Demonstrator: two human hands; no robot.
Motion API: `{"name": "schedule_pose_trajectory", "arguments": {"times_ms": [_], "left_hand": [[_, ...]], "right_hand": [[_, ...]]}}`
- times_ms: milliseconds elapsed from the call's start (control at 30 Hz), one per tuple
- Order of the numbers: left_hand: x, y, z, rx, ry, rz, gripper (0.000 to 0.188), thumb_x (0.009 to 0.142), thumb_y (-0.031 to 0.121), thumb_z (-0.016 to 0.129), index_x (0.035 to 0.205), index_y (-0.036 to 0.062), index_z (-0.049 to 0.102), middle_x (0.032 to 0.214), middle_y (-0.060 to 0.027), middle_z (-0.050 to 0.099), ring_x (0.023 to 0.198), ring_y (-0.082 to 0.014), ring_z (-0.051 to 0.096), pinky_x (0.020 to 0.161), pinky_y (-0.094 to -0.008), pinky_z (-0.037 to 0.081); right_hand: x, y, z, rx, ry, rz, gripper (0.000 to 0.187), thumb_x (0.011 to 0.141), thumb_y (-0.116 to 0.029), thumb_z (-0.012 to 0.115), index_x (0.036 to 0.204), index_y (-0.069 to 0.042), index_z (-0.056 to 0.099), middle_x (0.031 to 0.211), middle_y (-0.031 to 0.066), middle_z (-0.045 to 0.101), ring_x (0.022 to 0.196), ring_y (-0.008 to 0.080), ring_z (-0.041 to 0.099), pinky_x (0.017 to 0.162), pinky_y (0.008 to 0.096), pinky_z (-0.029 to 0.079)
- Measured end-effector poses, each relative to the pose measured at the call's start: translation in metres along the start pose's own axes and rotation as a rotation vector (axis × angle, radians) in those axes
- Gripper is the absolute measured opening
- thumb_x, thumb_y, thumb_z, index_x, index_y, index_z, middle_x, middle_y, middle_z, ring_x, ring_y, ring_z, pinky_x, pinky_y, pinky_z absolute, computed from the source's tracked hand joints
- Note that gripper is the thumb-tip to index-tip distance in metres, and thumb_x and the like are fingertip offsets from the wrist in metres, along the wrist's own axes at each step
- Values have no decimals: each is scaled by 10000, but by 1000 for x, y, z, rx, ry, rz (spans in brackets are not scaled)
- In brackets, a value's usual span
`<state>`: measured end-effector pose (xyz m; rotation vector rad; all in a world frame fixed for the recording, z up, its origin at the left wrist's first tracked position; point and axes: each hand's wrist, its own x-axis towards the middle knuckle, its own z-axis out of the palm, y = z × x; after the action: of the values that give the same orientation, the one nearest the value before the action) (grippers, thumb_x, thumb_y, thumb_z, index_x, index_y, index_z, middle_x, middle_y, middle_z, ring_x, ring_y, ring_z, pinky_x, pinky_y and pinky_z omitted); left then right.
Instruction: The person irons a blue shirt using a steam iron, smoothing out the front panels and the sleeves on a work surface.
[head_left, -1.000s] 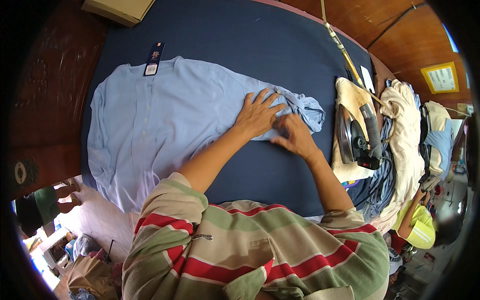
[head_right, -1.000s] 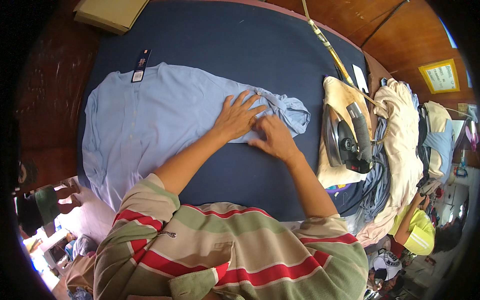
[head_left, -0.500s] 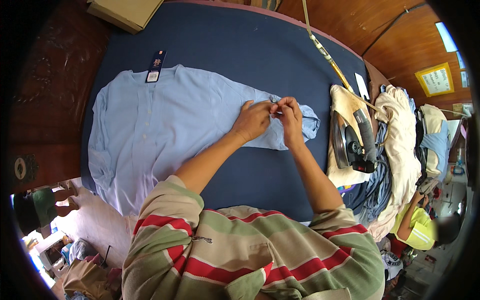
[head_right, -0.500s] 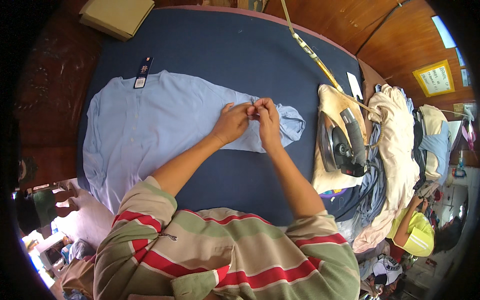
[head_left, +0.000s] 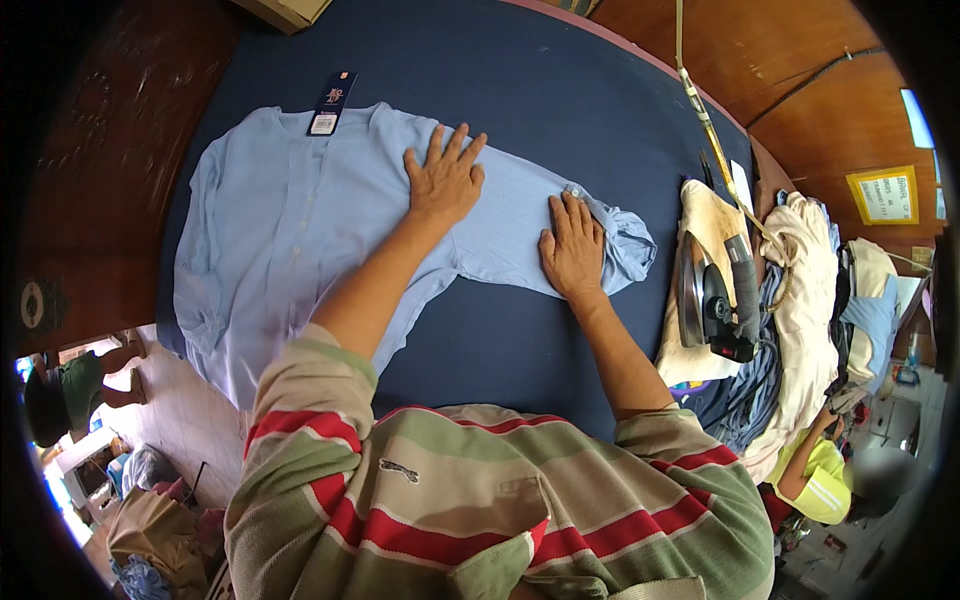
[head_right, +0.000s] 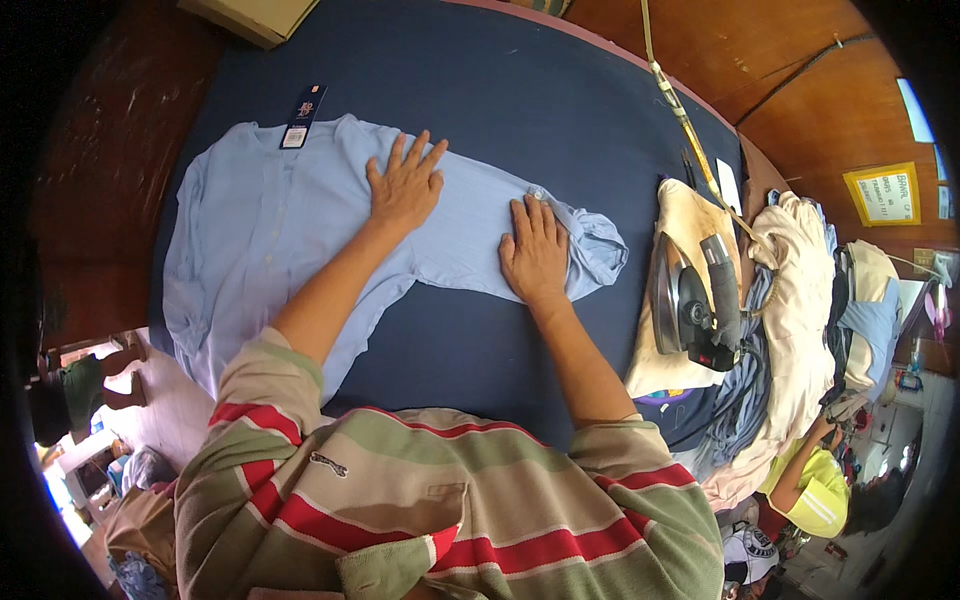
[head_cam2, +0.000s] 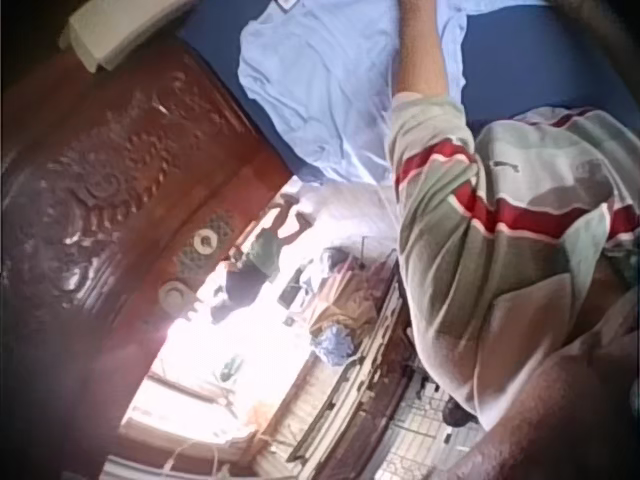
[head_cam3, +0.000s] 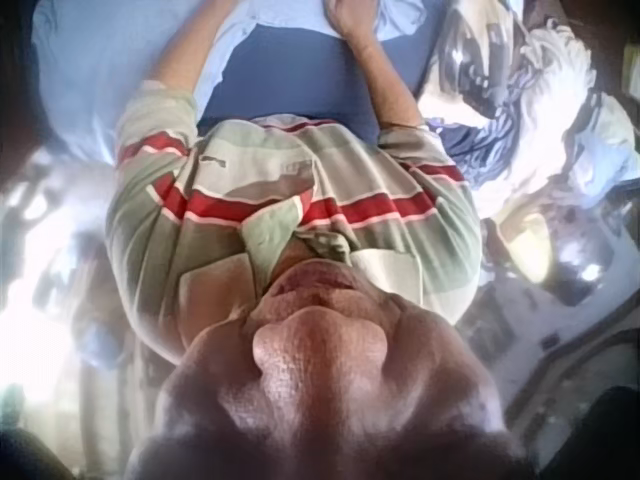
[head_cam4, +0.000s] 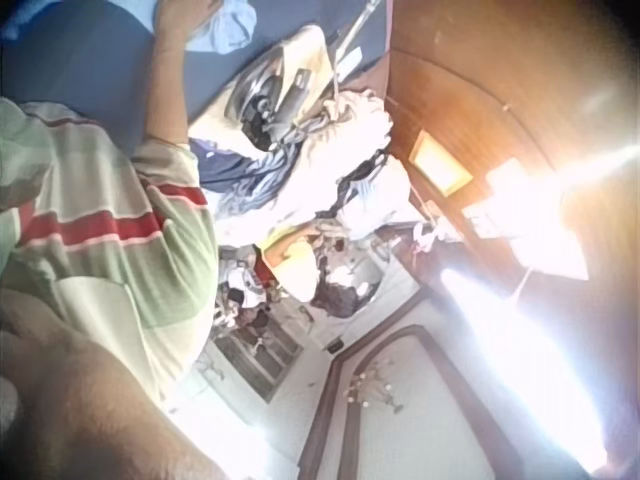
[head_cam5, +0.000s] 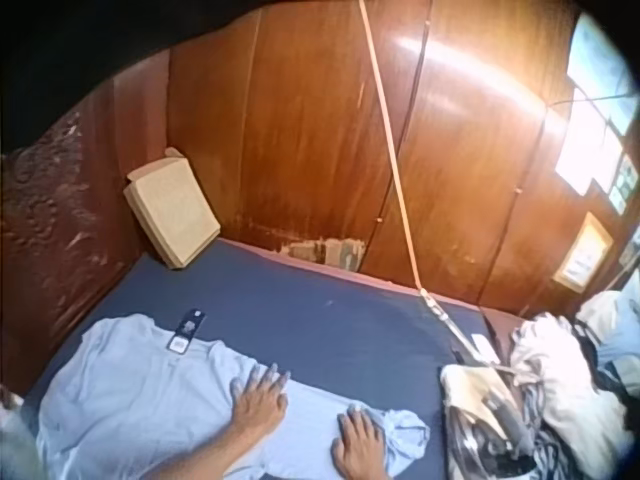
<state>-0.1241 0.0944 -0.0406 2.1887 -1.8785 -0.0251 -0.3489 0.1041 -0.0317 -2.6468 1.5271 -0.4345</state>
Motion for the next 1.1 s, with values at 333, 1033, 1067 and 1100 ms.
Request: {"name": "schedule_pose_trajectory", "arguments": {"times_ms": [333, 1033, 1067, 1100], "left_hand": [[-41, 12, -36, -210, 170, 360, 495, 882, 342, 521, 1347, 190, 445, 1385, -74, 424, 1282, -243, 378, 1003, -553, 238], [-123, 61, -14, -146, 74, 418, 150, 810, 201, 611, 955, 182, 643, 893, 37, 561, 894, -146, 543, 950, -441, 319], [-122, 62, -15, -142, 43, 422, 161, 806, 207, 614, 963, 182, 639, 903, 38, 566, 899, -146, 546, 954, -444, 317], [-124, 61, -17, -176, 47, 410, 184, 802, 209, 619, 984, 181, 634, 928, 39, 572, 920, -145, 543, 958, -449, 313]], "right_hand": [[0, 23, -35, 361, 3, -153, 491, 808, -188, 592, 1272, -56, 500, 1341, 155, 460, 1234, 343, 433, 1003, 419, 349], [-28, 136, -212, 10, -220, 447, 529, 683, -250, 742, 1081, 51, 567, 878, 222, 656, 802, 318, 648, 727, 379, 489], [-20, 118, -211, 33, -243, 428, 540, 686, -246, 739, 1100, 51, 559, 890, 240, 651, 825, 341, 648, 739, 383, 488], [-9, 94, -210, 60, -268, 409, 552, 688, -242, 736, 1119, 50, 551, 902, 259, 647, 848, 363, 647, 750, 387, 487]]}}
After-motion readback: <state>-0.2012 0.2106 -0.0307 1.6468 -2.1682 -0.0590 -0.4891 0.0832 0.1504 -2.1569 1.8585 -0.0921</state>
